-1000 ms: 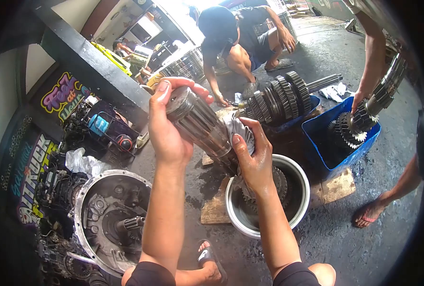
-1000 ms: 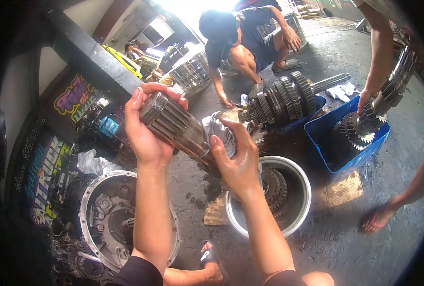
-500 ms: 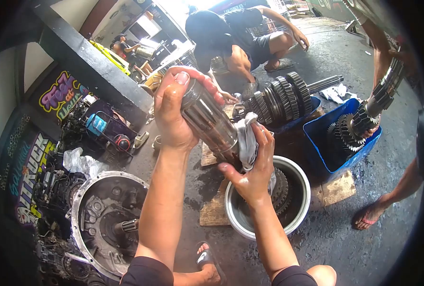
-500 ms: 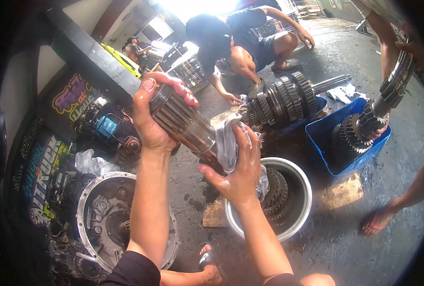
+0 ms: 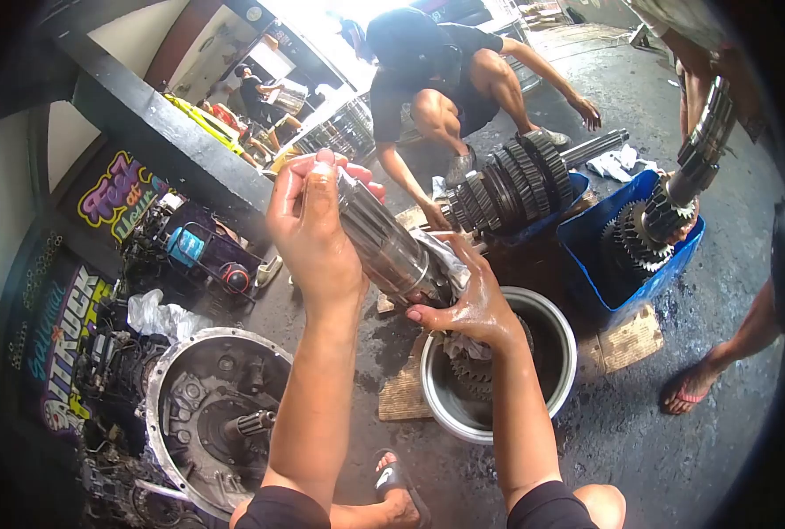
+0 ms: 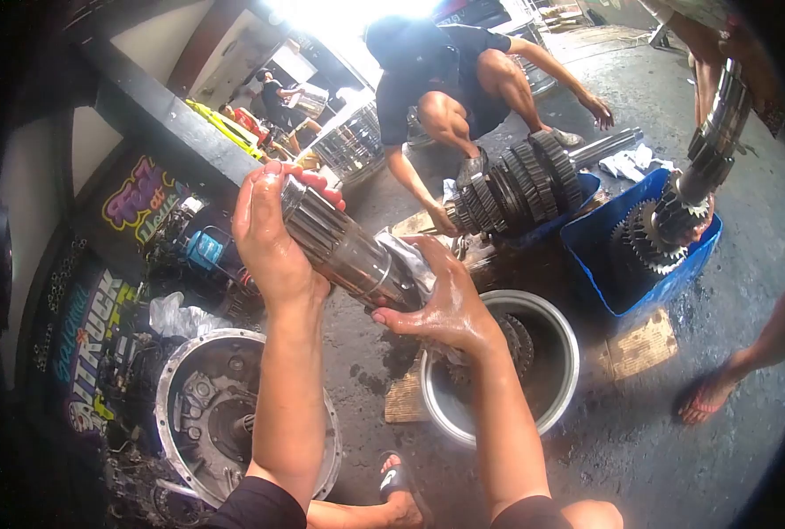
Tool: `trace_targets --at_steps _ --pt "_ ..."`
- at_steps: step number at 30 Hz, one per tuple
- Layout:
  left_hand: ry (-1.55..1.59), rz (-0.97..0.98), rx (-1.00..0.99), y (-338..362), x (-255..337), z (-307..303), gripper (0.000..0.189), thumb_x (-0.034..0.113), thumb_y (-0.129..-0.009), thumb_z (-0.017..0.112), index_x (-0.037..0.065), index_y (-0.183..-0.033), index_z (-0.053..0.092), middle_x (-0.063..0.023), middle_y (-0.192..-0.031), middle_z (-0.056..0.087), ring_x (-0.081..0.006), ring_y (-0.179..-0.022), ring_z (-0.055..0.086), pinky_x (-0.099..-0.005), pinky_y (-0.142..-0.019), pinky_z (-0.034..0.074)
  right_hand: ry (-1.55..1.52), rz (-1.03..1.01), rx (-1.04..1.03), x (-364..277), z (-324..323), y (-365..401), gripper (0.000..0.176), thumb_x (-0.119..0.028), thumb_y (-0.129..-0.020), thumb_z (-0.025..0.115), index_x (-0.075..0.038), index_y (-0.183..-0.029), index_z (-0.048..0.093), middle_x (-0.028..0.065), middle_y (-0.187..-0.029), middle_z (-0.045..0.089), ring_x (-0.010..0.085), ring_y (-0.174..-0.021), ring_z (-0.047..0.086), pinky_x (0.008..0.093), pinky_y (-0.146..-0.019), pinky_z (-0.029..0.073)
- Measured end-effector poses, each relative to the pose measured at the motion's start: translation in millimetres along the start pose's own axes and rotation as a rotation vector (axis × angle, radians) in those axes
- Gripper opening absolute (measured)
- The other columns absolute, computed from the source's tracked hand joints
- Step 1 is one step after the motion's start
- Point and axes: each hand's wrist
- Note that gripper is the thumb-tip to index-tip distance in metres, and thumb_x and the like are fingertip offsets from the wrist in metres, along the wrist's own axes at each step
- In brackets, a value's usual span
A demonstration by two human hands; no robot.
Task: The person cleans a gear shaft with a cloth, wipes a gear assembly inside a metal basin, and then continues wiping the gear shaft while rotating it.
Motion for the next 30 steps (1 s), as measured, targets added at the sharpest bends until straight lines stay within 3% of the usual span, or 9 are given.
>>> trace_targets --at_steps 2,6,9,11,16,19,20,24,30 --pt "-0.107 0.078 0.048 2.7 0.2 4.9 0.026 0.029 -0.1 0.058 0.004 -0.097 0.057 -0.0086 -0.079 0.063 -0.0175 -0.068 0.066 -0.031 -0.063 0.056 -0.084 0.107 -0.059 2.1 -4.4 0.6 0.093 -0.036 -0.053 0.096 0.0 -0.129 0.056 0.0112 -0.121 0.063 0.0208 -0.117 0.056 0.0359 -0.107 0.038" --pt "-0.332 0.133 0.11 7.2 4.5 7.3 0.033 0.036 -0.102 0.054 0.004 -0.096 0.058 -0.0098 -0.087 0.063 -0.0173 -0.077 0.067 -0.0309 -0.067 0.057 -0.397 0.18 -0.261 2.2 -12.3 -11.0 0.098 -0.042 -0.06 0.093 0.003 -0.137 0.052 0.0153 -0.128 0.062 0.0262 -0.122 0.056 0.0356 -0.108 0.038" --pt "-0.343 0.165 0.065 14.4 11.5 -13.3 0.042 0.042 -0.105 0.05 0.002 -0.111 0.06 -0.0128 -0.103 0.061 -0.0215 -0.099 0.063 -0.0389 -0.088 0.052 -0.434 0.174 -0.303 13.6 -10.0 -15.0 0.095 -0.04 -0.062 0.093 0.003 -0.137 0.053 0.0155 -0.127 0.063 0.0256 -0.121 0.057 0.0347 -0.108 0.038" --pt "0.264 -0.15 -0.18 21.6 23.3 -25.9 0.055 0.051 -0.104 0.042 0.003 -0.13 0.052 -0.0179 -0.118 0.061 -0.0275 -0.113 0.06 -0.0434 -0.097 0.049 -0.461 0.206 -0.333 17.0 -9.3 -13.6 0.093 -0.04 -0.062 0.092 0.001 -0.136 0.054 0.0148 -0.126 0.063 0.0248 -0.12 0.057 0.035 -0.107 0.038" --pt "0.051 -0.089 -0.333 4.3 10.2 -34.9 0.068 0.057 -0.093 0.059 0.005 -0.135 0.047 -0.0191 -0.128 0.058 -0.0297 -0.121 0.058 -0.0436 -0.1 0.049 -0.469 0.239 -0.298 4.4 -10.0 -8.9 0.088 -0.038 -0.063 0.092 -0.001 -0.134 0.057 0.0134 -0.123 0.066 0.024 -0.114 0.06 0.0357 -0.105 0.041" --pt "0.033 -0.069 -0.385 -8.3 8.2 -29.9 0.056 0.049 -0.095 0.06 0.004 -0.127 0.051 -0.0186 -0.12 0.062 -0.0298 -0.115 0.062 -0.0432 -0.097 0.051 -0.403 0.259 -0.25 13.3 -7.5 -4.2 0.09 -0.038 -0.062 0.093 -0.001 -0.136 0.056 0.0133 -0.124 0.065 0.024 -0.115 0.059 0.0353 -0.106 0.04" --pt "0.163 -0.175 -0.395 -8.8 0.1 -39.7 0.044 0.041 -0.095 0.06 0.004 -0.118 0.054 -0.0165 -0.105 0.064 -0.0285 -0.099 0.067 -0.0421 -0.088 0.055 -0.425 0.267 -0.213 22.2 -3.4 -0.7 0.092 -0.038 -0.062 0.093 -0.001 -0.138 0.054 0.0136 -0.126 0.064 0.0243 -0.117 0.059 0.0353 -0.107 0.04" --pt "0.226 -0.145 -0.253 -2.8 -2.3 -22.6 0.036 0.036 -0.096 0.06 0.004 -0.112 0.054 -0.0124 -0.09 0.061 -0.0246 -0.08 0.064 -0.0406 -0.078 0.056 -0.418 0.282 -0.164 22.0 -2.2 4.8 0.1 -0.038 -0.063 0.093 -0.001 -0.144 0.048 0.0163 -0.133 0.06 0.0264 -0.125 0.055 0.0363 -0.109 0.039" --pt "0.27 -0.131 -0.31 -3.0 -7.5 -28.4 0.039 0.045 -0.097 0.057 0.008 -0.111 0.058 -0.0082 -0.093 0.062 -0.0235 -0.084 0.065 -0.044 -0.081 0.057 0.101 0.038 -0.107 -12.1 -14.0 4.3 0.097 -0.039 -0.06 0.095 -0.003 -0.138 0.05 0.02 -0.124 0.063 0.0335 -0.122 0.058 0.0421 -0.107 0.042"
Point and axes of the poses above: each hand's wrist, its own y-axis away from the middle knuckle, its own z-axis out of the palm, x = y × z
